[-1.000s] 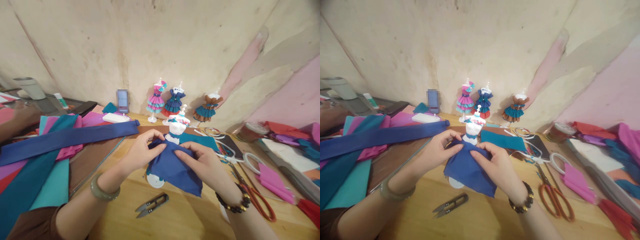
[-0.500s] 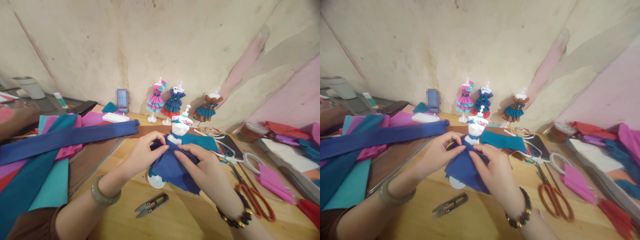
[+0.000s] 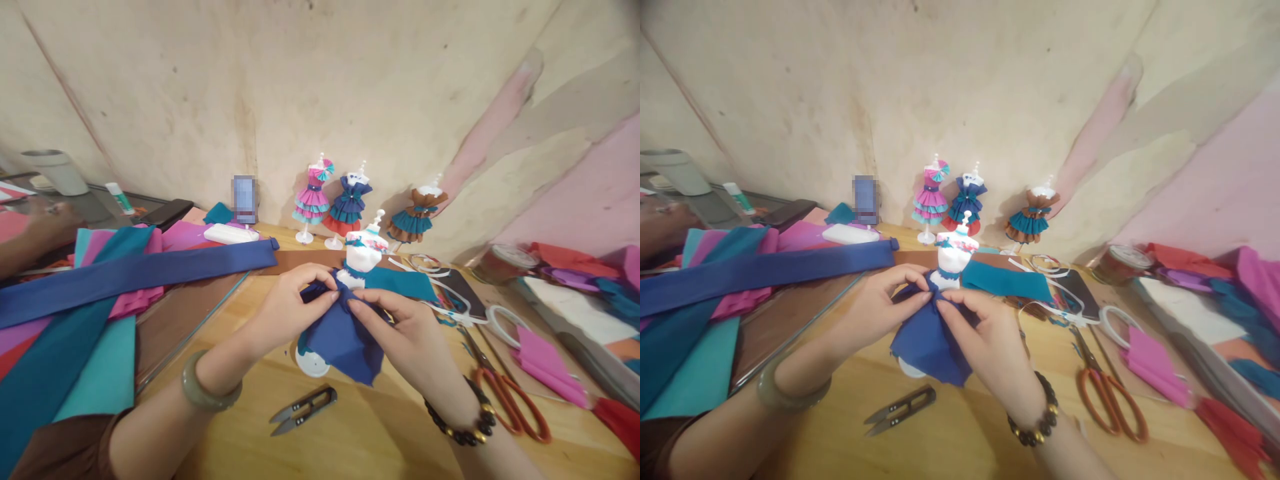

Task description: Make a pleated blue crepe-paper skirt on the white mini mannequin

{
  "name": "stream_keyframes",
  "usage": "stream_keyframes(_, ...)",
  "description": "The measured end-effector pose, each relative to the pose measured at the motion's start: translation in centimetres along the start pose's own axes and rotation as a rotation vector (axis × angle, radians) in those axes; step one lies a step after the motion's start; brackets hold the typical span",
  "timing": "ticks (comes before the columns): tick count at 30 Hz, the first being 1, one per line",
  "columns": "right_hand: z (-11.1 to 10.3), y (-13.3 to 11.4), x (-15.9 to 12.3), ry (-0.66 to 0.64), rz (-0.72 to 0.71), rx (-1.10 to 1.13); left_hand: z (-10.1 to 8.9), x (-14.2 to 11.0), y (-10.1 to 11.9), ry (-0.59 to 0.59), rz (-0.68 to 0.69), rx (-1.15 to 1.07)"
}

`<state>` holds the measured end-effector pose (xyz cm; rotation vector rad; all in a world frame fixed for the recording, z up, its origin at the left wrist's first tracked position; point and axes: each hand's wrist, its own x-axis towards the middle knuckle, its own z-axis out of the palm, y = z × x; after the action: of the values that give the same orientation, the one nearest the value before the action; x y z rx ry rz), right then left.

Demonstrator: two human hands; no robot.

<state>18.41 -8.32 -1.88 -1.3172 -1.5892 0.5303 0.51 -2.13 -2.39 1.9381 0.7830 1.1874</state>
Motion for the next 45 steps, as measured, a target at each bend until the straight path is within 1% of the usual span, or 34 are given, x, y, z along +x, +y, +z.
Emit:
stream_keyframes(3, 0.09, 0.06, -0.01, 0.018, -0.024, 0.005, 0.08, -0.03, 0.0, -0.01, -0.001, 0.004)
stream_keyframes(8, 0.22, 0.3, 0.09, 0.014, -0.022, 0.021, 0.15, -0.06, -0.2, -0.003, -0.005, 0.007)
stream_keyframes(16, 0.16, 0.53, 0.11, 0.006, -0.045, 0.004, 0.27, -0.15, -0.27, 0.005, 0.034, 0.012)
stream_keyframes(19, 0.18, 0.58, 0.11, 0.004, -0.034, 0.004, 0.39, -0.19, -0.32, 0.01, 0.033, 0.014)
stream_keyframes(25, 0.41, 0.68, 0.14, 0.045, -0.014, -0.008, 0.46, -0.31, -0.27, 0.016, 0.047, 0.015)
stream_keyframes(29, 0.43, 0.71, 0.13, 0.061, 0.009, 0.006, 0.46, -0.3, -0.24, 0.015, 0.035, 0.017)
stream_keyframes(39, 0.4, 0.44, 0.12, 0.074, -0.015, -0.023, 0.6, -0.3, 0.06, 0.008, 0.003, -0.01)
stream_keyframes(45, 0.38, 0.36, 0.12, 0.075, 0.027, 0.022, 0.41, -0.4, 0.04, -0.012, -0.011, -0.015)
